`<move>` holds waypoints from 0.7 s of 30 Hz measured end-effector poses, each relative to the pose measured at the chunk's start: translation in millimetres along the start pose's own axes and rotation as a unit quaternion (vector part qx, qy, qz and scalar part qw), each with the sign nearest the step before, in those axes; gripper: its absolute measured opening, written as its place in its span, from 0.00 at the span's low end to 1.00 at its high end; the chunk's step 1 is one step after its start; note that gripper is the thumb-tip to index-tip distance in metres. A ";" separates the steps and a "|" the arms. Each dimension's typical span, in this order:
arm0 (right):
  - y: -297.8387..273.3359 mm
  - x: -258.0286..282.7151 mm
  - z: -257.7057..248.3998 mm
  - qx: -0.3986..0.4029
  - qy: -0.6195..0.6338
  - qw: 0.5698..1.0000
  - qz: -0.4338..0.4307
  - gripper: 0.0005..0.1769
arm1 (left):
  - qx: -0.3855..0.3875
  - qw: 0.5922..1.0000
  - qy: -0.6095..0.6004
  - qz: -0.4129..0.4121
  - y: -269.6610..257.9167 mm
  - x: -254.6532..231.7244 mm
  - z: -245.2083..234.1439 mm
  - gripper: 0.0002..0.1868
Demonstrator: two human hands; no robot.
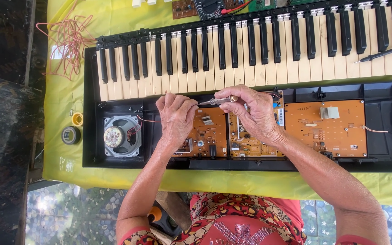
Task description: The person uses a screwdriver to remove screws from the circuit board of a disassembled electronic keyboard. They manipulate the board and its components, including wires and capacitors, while working on the exposed internal electronics.
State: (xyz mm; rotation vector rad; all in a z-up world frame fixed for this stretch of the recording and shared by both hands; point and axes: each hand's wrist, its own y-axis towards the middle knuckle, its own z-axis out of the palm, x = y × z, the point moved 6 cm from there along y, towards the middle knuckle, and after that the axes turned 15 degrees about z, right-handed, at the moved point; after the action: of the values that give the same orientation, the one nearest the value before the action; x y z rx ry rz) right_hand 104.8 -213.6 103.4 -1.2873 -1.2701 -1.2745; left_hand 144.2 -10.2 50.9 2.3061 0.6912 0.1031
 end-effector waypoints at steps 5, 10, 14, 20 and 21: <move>-3.4 5.2 -13.8 -0.068 -0.061 0.983 -0.162 0.07 | -0.017 0.998 -0.047 -0.025 8.5 -2.3 -12.7 0.03; -12.2 -6.6 -16.6 -0.111 -0.107 0.965 -0.213 0.05 | -0.039 0.992 -0.110 -0.048 24.8 -12.3 -30.1 0.04; -11.0 14.8 6.5 -0.018 -0.185 0.956 -0.227 0.03 | -0.065 0.977 -0.194 -0.063 41.1 -29.3 -42.7 0.03; -4.2 38.6 35.9 0.084 -0.200 0.953 -0.211 0.02 | -0.054 0.944 -0.304 -0.114 30.1 -28.8 -50.3 0.04; -2.5 35.2 39.5 0.100 -0.183 0.957 -0.201 0.02 | -0.061 0.934 -0.328 -0.130 24.8 -25.0 -49.9 0.05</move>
State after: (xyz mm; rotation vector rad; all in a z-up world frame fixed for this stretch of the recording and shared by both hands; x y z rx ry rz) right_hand 103.4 -171.6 135.7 -1.1885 -1.9524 -1.1682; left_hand 120.9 -6.9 107.3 1.9282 0.6012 -0.6985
